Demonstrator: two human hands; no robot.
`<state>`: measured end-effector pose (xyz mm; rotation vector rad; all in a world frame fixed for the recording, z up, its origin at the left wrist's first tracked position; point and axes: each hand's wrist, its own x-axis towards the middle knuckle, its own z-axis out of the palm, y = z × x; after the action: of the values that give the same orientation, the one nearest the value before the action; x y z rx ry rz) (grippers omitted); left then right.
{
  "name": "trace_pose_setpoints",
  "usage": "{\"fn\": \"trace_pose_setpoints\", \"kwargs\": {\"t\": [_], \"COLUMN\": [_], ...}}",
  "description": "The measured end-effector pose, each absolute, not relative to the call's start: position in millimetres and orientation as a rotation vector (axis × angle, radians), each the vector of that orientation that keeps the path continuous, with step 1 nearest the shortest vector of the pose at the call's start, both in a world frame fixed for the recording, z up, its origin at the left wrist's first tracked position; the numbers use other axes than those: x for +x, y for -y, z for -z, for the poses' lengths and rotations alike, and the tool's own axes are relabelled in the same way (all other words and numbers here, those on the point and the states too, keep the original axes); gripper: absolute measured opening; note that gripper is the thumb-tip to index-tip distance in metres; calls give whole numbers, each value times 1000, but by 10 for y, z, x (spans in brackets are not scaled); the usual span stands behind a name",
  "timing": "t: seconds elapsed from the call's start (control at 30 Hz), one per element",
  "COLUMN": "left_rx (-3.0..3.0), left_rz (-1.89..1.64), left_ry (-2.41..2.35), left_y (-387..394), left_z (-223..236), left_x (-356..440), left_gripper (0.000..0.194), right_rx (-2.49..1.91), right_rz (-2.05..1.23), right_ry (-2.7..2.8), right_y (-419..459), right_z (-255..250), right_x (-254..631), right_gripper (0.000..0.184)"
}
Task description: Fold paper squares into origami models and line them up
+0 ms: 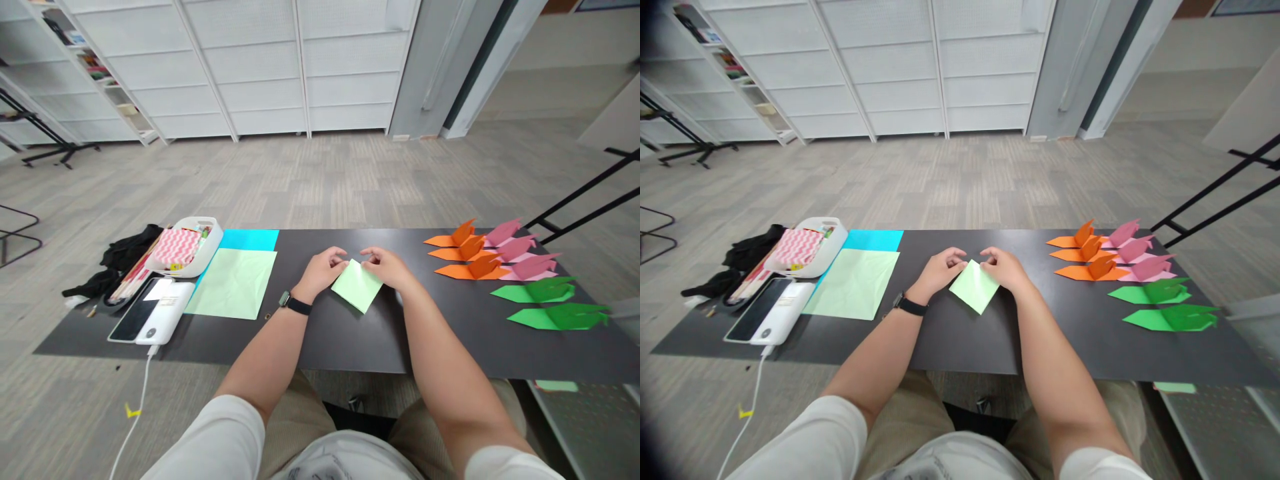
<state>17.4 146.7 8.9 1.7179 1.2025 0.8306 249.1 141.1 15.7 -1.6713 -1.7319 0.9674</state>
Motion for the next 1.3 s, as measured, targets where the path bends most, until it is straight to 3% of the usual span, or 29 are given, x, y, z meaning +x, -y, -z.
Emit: {"fn": "trace_pose_setpoints", "kwargs": {"t": [0.37,0.6,0.77,1.3], "left_rx": [1806,1889,1940,2246], "left_rz": [-825,-764,-749,-663], "left_ry": [-1145,-1114,-1122,-1228], "left_y": [-1429,-1198,-931,-721], "left_z": [-26,-126,-139,-79], "left_x": [197,213,208,214], "left_gripper": [25,21,17,14], "right_rx": [-1651,-1584,-1486,-1461], "right_rz": [-585,-513,-410,-107], "right_ry": [2074,2151,2225,2171], "right_y": [-1319,-998,-704,-581], "right_z": [-84,-172,-104,229], "right_x": [2421,2470,2501,2421], "right_gripper": [27,8,17,21]}}
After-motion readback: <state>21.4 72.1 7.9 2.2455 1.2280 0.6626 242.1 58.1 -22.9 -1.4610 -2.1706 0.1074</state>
